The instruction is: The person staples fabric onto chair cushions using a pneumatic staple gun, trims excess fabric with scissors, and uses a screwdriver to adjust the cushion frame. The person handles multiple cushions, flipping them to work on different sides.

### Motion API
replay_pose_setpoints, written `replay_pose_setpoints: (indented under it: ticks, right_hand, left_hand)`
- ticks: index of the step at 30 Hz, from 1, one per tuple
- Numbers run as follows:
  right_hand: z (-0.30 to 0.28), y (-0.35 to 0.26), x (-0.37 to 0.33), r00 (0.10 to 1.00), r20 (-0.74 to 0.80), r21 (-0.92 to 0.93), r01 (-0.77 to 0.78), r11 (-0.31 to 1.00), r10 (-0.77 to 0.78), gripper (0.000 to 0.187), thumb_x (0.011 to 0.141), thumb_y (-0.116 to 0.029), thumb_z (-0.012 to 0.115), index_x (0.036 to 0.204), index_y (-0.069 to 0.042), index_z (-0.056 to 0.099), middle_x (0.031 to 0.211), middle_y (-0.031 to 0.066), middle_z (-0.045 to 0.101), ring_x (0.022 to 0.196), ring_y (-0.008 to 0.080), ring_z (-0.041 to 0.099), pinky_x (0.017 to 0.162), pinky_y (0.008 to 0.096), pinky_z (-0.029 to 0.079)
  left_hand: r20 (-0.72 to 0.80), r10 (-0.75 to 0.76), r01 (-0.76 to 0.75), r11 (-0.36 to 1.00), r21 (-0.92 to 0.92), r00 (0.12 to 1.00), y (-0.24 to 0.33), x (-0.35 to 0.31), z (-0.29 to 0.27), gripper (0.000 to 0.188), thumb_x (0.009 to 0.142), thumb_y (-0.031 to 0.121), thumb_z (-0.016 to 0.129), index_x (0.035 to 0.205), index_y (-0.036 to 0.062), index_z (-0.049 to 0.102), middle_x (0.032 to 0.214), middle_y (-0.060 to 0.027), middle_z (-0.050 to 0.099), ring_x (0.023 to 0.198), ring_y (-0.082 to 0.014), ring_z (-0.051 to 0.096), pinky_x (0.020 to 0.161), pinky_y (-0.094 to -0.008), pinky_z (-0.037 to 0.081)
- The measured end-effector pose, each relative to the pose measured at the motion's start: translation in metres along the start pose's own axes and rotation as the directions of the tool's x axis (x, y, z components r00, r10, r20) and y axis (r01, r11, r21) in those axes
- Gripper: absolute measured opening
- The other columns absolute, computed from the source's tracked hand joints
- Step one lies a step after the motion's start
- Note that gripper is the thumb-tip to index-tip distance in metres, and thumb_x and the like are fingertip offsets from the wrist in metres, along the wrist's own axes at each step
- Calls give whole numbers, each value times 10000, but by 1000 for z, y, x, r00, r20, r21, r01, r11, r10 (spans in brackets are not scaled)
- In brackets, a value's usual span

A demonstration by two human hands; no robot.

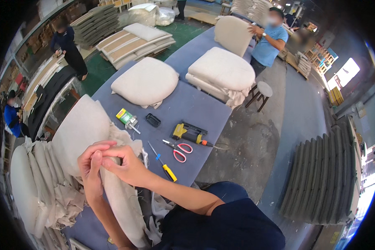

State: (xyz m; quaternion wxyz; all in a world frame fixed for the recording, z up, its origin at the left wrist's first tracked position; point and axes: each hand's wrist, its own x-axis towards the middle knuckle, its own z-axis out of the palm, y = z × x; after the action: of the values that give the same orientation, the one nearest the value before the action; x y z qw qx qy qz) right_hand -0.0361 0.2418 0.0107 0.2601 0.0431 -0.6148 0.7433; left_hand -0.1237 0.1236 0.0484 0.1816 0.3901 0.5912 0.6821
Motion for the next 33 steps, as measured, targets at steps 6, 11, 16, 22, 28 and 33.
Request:
replay_pose_setpoints:
  ticks: [6,11,16,22,28,33]
  right_hand:
    - [-2,-10,-4,996,-78,-68,-36,997,31,261,943,-82,688,1182,16,724,972,27,734,922,64,615,801,259,516]
    - [4,-15,1,998,1,-21,-56,998,57,346,891,-54,716,1229,17,699,1063,74,730,935,105,658,856,271,522]
    - [1,-12,4,983,112,-8,-144,990,144,455,826,-70,744,1269,4,667,1119,81,716,988,126,648,908,284,505]
    - [18,-7,6,987,85,-149,-120,981,134,636,765,-89,793,1355,-19,569,1313,101,621,1233,201,564,1069,355,419]
    - [20,-15,-12,999,-35,-374,-12,927,-1,721,710,-147,844,1362,1,573,1375,146,574,1301,273,526,1104,396,398]
    - [-149,124,-17,938,-339,-660,-291,693,71,668,798,-247,800,1370,17,575,1358,204,595,1273,344,570,1076,459,431]
  left_hand:
    - [181,-144,180,962,-204,973,-6,21,-7,186,924,65,723,1076,-40,732,1085,-119,740,981,-145,683,852,-278,545]
    - [261,-144,208,949,-237,955,-11,19,-21,267,870,52,765,1121,-26,718,1150,-164,727,1112,-227,682,973,-356,539]
    - [490,-306,297,950,97,816,24,37,-48,410,869,86,775,1254,-3,668,1255,-126,690,1171,-202,655,1018,-342,513]
    - [664,-421,97,879,467,618,43,65,-70,624,841,187,810,1409,49,592,1313,-118,676,1225,-219,627,1073,-343,463]
    - [698,-501,-61,789,611,511,31,84,-66,899,659,394,907,1415,31,583,1354,-199,640,1271,-353,597,1047,-410,474]
    - [546,-663,-41,616,787,511,25,82,-100,1005,547,481,967,1413,111,618,1371,-148,627,1164,-326,652,882,-394,583]
